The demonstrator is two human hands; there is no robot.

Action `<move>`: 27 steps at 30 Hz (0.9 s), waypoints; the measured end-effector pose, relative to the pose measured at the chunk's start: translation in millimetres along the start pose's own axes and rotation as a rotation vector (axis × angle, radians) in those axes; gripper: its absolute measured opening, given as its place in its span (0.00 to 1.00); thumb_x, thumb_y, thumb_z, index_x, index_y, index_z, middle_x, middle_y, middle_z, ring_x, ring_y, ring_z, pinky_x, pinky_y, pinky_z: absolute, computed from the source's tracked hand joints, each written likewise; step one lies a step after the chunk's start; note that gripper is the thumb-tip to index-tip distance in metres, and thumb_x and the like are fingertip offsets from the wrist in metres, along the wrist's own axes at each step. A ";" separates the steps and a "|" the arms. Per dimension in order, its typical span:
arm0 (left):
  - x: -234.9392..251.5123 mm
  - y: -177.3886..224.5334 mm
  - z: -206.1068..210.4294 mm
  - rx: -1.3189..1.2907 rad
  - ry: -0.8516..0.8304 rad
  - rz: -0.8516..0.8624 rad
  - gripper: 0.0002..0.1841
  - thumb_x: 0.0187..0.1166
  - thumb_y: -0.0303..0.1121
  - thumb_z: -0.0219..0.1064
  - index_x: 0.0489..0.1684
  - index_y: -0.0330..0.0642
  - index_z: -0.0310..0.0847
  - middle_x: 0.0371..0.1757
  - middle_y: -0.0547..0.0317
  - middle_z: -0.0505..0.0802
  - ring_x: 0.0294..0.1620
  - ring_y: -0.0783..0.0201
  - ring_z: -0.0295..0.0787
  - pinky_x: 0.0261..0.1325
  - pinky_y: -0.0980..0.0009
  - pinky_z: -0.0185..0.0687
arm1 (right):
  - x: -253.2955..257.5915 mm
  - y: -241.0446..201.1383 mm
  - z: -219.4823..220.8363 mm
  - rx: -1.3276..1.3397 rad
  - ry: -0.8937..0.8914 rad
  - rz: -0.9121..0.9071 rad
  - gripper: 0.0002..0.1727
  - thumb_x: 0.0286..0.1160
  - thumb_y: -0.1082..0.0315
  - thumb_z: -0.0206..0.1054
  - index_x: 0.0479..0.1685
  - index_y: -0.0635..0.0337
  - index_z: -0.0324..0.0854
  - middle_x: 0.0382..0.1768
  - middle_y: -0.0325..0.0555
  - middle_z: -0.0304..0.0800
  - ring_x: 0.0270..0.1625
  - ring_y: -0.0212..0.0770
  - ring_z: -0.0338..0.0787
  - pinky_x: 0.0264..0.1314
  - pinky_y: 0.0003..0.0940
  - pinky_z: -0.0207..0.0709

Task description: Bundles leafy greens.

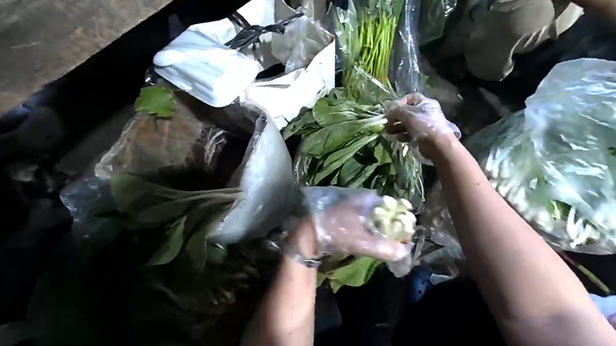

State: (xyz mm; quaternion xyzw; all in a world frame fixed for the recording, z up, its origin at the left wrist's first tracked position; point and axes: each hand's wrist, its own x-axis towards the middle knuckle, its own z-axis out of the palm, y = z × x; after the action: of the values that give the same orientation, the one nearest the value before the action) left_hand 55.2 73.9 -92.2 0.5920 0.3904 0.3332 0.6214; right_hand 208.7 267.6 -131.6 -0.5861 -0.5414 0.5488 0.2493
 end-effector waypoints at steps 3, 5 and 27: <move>20.9 -2.6 15.0 0.327 -0.144 -0.198 0.28 0.62 0.37 0.83 0.61 0.32 0.84 0.55 0.46 0.92 0.56 0.60 0.86 0.67 0.59 0.78 | 4.3 8.6 2.0 -0.056 -0.050 0.030 0.29 0.81 0.62 0.71 0.76 0.63 0.69 0.56 0.58 0.87 0.46 0.46 0.91 0.48 0.43 0.87; 25.4 -28.2 18.6 0.511 -0.118 -0.262 0.33 0.61 0.51 0.81 0.64 0.42 0.84 0.59 0.45 0.91 0.61 0.51 0.86 0.68 0.46 0.78 | 1.8 9.8 0.7 -0.124 -0.107 0.003 0.26 0.79 0.67 0.71 0.75 0.61 0.72 0.55 0.53 0.87 0.45 0.40 0.88 0.47 0.39 0.85; 14.5 8.1 34.0 0.335 0.081 -0.481 0.18 0.86 0.27 0.60 0.66 0.21 0.78 0.68 0.27 0.84 0.72 0.35 0.79 0.77 0.43 0.67 | -148.1 -88.6 128.3 0.256 -0.745 -0.335 0.15 0.81 0.81 0.52 0.59 0.60 0.78 0.40 0.38 0.93 0.36 0.34 0.95 0.39 0.30 0.93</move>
State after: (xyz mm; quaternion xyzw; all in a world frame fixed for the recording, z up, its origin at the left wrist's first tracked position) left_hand 92.3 71.1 -85.7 0.5630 0.5937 0.1307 0.5599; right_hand 87.5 120.0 -32.8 -0.2164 -0.6095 0.7378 0.1932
